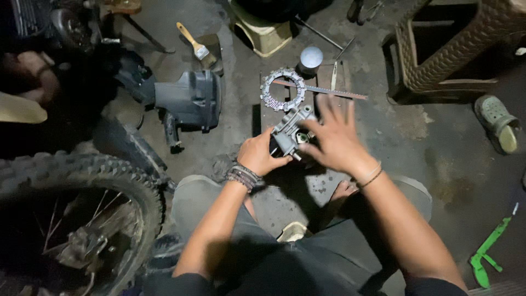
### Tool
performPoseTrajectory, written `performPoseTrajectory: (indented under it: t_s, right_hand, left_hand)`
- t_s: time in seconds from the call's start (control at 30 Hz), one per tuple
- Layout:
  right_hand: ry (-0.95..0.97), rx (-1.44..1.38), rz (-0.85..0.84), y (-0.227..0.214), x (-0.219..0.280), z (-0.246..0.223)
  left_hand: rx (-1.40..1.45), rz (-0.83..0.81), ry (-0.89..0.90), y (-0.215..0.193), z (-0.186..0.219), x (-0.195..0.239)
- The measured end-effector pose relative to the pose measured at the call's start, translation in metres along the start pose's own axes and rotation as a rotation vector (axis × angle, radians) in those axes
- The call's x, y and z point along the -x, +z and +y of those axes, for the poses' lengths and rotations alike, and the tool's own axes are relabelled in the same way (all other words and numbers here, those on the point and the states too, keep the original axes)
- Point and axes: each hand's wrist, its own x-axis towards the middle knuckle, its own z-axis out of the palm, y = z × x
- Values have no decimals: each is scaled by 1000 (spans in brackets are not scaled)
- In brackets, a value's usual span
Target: The person sits on the floor and assembles a small engine component, inserting a piston into a cylinder block and manipulating internal parts with their hands. They rotate the assembly to check alignment and fit.
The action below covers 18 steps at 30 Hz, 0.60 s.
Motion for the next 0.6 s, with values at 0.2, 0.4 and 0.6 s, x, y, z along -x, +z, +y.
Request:
performPoseTrajectory:
  t_s: [0.2, 0.4, 0.6]
  right_hand:
    - [-45, 99, 84, 11, 9, 0]
    - [-135, 104, -5, 13, 16, -23]
    - [-39, 71, 95, 7, 4, -6]
  left_hand:
    - [-26, -3, -2, 9, -10, -2]
    - [-26, -26, -5, 6, -5, -3]
    - [-33, -53, -39, 5, -2, -4]
